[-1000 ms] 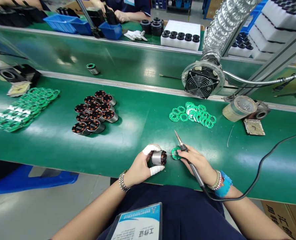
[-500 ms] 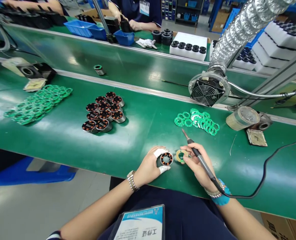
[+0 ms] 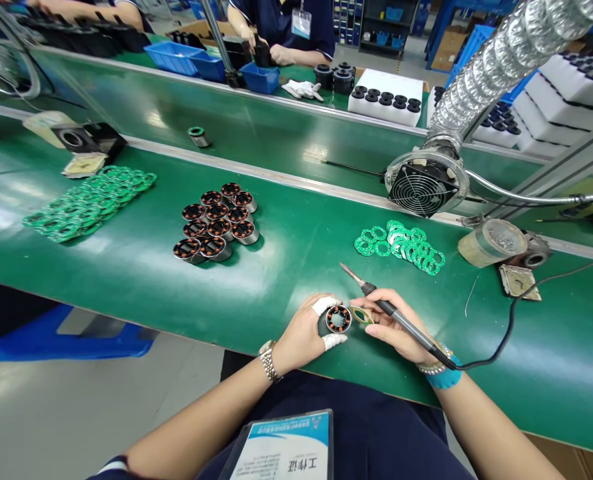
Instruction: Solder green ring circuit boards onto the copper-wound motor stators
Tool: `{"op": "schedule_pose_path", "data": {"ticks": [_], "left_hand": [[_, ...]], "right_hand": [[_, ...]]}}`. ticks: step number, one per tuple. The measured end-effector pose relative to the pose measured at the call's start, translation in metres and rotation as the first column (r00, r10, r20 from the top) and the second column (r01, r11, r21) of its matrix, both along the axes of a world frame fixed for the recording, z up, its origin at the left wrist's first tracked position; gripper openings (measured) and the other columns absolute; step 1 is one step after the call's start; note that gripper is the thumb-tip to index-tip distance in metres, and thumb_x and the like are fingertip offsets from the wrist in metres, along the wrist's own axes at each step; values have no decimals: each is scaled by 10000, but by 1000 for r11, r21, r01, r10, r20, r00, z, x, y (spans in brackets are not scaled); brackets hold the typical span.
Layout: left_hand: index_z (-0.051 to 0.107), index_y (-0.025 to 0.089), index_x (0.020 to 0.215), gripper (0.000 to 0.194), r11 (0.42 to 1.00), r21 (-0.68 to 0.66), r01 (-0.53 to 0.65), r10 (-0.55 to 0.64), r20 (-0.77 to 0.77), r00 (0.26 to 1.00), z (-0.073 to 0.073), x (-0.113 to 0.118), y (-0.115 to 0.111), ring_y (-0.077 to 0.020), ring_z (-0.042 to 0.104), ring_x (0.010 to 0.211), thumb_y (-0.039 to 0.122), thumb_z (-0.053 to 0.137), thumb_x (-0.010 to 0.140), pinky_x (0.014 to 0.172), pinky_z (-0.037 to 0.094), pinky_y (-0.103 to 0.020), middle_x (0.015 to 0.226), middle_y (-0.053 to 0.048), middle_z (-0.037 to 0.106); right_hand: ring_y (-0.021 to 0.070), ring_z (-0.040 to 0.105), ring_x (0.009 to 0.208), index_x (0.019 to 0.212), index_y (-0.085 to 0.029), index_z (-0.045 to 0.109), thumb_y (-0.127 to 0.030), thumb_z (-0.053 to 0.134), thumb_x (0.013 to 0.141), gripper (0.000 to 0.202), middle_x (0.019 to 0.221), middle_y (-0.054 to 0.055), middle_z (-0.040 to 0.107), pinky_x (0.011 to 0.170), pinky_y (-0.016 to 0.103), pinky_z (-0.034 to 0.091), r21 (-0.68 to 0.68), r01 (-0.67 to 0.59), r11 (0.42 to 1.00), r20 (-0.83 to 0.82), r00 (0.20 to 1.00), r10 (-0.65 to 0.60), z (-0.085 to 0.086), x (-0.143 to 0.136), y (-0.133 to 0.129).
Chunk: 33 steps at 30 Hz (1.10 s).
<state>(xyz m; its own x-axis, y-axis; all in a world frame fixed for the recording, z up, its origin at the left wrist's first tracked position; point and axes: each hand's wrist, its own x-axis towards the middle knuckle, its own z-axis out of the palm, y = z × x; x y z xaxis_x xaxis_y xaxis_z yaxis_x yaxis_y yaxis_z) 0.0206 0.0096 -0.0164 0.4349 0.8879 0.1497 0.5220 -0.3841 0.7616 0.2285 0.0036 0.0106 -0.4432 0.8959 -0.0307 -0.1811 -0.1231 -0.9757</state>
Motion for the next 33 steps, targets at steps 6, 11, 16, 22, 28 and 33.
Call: {"op": "schedule_pose_path", "data": {"ticks": [6,11,16,22,28,33], "left_hand": [[527,194,1053,452,1000,-12,22,-22,-3,1000,1,-1,1,-267,545,1053,311,729,666,890,457,-440,1109,-100,587],[534,195,1047,446,999,-42,30,-30,9,1000,2,0,2,-266,544,1046,304,733,663,887,455,-444,1102,-95,589],[523,189,1041,456,1000,-21,16,-16,-5,1000,2,0,1,-270,544,1045,309,738,657,887,455,-445,1104,-104,589],[531,187,1068,463,999,-40,20,-21,-41,999,1,-2,1,-275,531,1084,305,733,668,914,445,-452,1149,-117,573],[548,194,1093,450,997,-61,50,-51,-10,999,2,-4,3,-261,540,1076,275,721,686,925,445,-445,1139,-108,585],[528,195,1113,486,995,-102,21,-19,22,1000,1,-6,2,-253,566,1032,266,727,675,902,460,-430,1092,-92,608]], "right_hand": [[74,565,745,1070,-249,445,-197,697,725,430,1155,75,565,694,237,506,33,-87,996,22,996,87,-1,1,8],[65,525,687,1060,-252,423,-232,699,723,436,1118,76,562,599,197,486,26,-130,991,0,992,130,-6,-1,14],[65,519,655,1026,-256,394,-259,696,730,423,1110,80,559,596,217,487,44,-131,990,-17,991,132,-12,-2,17],[79,547,737,1053,-287,367,-271,714,716,484,1070,36,505,684,259,505,90,10,996,-83,997,-2,-22,1,14],[117,567,799,1072,-272,393,-309,632,786,375,1069,54,522,726,282,508,180,44,983,122,990,-67,-19,10,13],[176,598,876,1118,-241,439,-259,583,822,330,1010,62,588,799,325,491,398,-89,913,570,804,-170,-1,10,16]]}}
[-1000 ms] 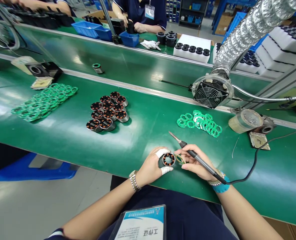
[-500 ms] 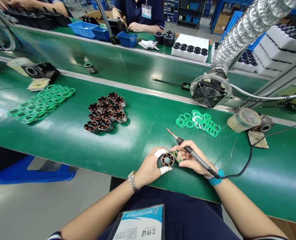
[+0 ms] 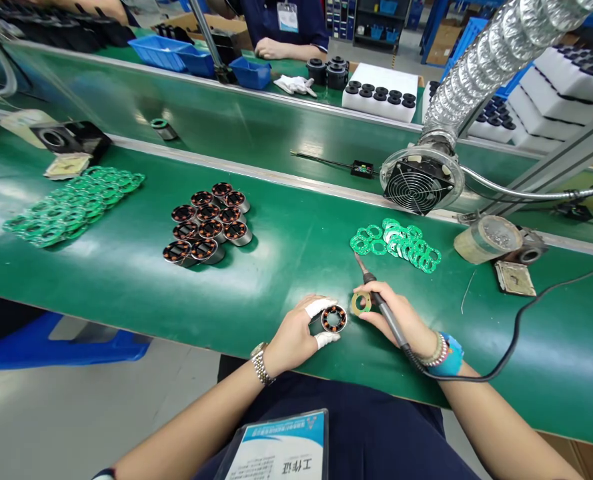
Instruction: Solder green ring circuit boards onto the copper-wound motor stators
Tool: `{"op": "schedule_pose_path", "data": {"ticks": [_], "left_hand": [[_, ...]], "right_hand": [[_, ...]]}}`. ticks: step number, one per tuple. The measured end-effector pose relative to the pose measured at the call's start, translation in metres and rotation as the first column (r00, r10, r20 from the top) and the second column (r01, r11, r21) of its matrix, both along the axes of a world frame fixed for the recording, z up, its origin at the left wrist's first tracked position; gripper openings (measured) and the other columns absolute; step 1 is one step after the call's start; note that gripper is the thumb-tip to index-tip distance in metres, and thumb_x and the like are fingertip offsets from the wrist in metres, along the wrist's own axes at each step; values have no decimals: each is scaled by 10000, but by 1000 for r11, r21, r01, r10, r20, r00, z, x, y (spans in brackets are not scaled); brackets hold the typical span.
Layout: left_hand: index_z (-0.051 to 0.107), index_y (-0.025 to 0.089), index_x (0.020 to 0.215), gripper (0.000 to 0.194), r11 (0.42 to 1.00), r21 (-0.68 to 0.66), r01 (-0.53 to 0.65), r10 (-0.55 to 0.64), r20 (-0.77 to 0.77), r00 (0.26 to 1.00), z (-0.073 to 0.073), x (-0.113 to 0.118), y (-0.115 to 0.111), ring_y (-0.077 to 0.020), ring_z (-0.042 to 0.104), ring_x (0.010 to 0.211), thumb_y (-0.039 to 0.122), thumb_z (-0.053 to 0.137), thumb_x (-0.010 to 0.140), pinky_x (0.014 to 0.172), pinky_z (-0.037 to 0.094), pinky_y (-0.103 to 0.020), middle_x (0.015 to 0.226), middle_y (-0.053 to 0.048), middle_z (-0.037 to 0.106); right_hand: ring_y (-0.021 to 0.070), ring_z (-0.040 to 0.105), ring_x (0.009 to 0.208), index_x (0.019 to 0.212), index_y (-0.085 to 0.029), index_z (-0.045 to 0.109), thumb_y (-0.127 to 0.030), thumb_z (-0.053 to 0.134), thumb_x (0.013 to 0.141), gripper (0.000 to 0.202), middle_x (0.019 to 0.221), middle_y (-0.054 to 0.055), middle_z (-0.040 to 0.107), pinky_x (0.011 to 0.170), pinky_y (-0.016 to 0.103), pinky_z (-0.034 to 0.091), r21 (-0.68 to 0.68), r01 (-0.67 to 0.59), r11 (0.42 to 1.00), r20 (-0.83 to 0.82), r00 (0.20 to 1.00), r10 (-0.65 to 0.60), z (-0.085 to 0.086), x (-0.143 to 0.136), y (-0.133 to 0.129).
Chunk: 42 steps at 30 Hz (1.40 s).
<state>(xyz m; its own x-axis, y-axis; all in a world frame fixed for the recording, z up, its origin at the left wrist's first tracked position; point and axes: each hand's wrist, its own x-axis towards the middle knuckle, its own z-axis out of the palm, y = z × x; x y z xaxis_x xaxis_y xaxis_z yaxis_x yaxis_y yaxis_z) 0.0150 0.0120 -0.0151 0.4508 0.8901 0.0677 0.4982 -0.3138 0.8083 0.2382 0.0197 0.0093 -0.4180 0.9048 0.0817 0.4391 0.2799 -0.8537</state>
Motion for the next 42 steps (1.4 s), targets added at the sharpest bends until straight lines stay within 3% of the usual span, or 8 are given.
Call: {"op": "schedule_pose_path", "data": {"ticks": [5,9,14,21,26,35,42], "left_hand": [[482,185,1106,533,991,-106,-82,83,1,997,-3,1,-3,-240,591,997,284,740,651,891,470,-390,1102,-87,599],[482,186,1082,492,992,-99,-81,82,5,997,-2,1,-5,-234,589,985,274,725,663,880,470,-380,1077,-79,596],[482,182,1076,456,995,-71,-63,64,10,998,-1,1,-5,-224,585,973,255,705,685,866,474,-369,1062,-75,587],[478,183,1089,434,997,81,-16,11,53,999,-5,1,-4,-228,564,1005,222,686,711,877,472,-395,1088,-95,578],[556,184,1002,237,960,272,61,-93,107,990,-6,3,-5,-212,541,1059,180,624,775,915,460,-383,1124,-96,574],[611,183,941,171,967,252,37,-59,83,995,-4,3,-5,-197,582,1009,143,608,774,865,505,-342,1096,-88,602],[602,177,967,180,966,253,44,-65,77,995,-4,2,-2,-192,581,1013,170,610,787,871,503,-334,1106,-91,609]], "right_hand": [[170,592,805,1142,-213,456,-273,567,838,329,990,68,593,748,302,495,146,-119,982,197,976,89,13,-9,4],[163,601,775,1142,-210,446,-270,583,819,356,959,58,604,713,284,500,140,-100,985,143,987,80,15,-12,3],[196,588,969,1162,-207,406,-176,572,773,424,1156,102,563,825,319,477,185,-54,981,10,999,53,20,-14,-3],[168,512,779,1011,-180,503,-138,451,853,171,853,52,587,717,298,439,281,-160,946,208,973,103,14,-24,-4],[187,500,833,1045,-177,513,-112,414,870,211,854,58,599,740,317,399,327,-165,931,333,942,50,13,-32,-6],[210,501,901,1039,-157,558,-134,356,913,239,802,82,607,695,303,378,500,-169,849,454,886,-91,12,-40,-9],[197,499,826,1016,-163,548,-94,411,870,212,831,62,632,676,306,363,450,-105,887,424,899,-109,9,-43,-7]]}}
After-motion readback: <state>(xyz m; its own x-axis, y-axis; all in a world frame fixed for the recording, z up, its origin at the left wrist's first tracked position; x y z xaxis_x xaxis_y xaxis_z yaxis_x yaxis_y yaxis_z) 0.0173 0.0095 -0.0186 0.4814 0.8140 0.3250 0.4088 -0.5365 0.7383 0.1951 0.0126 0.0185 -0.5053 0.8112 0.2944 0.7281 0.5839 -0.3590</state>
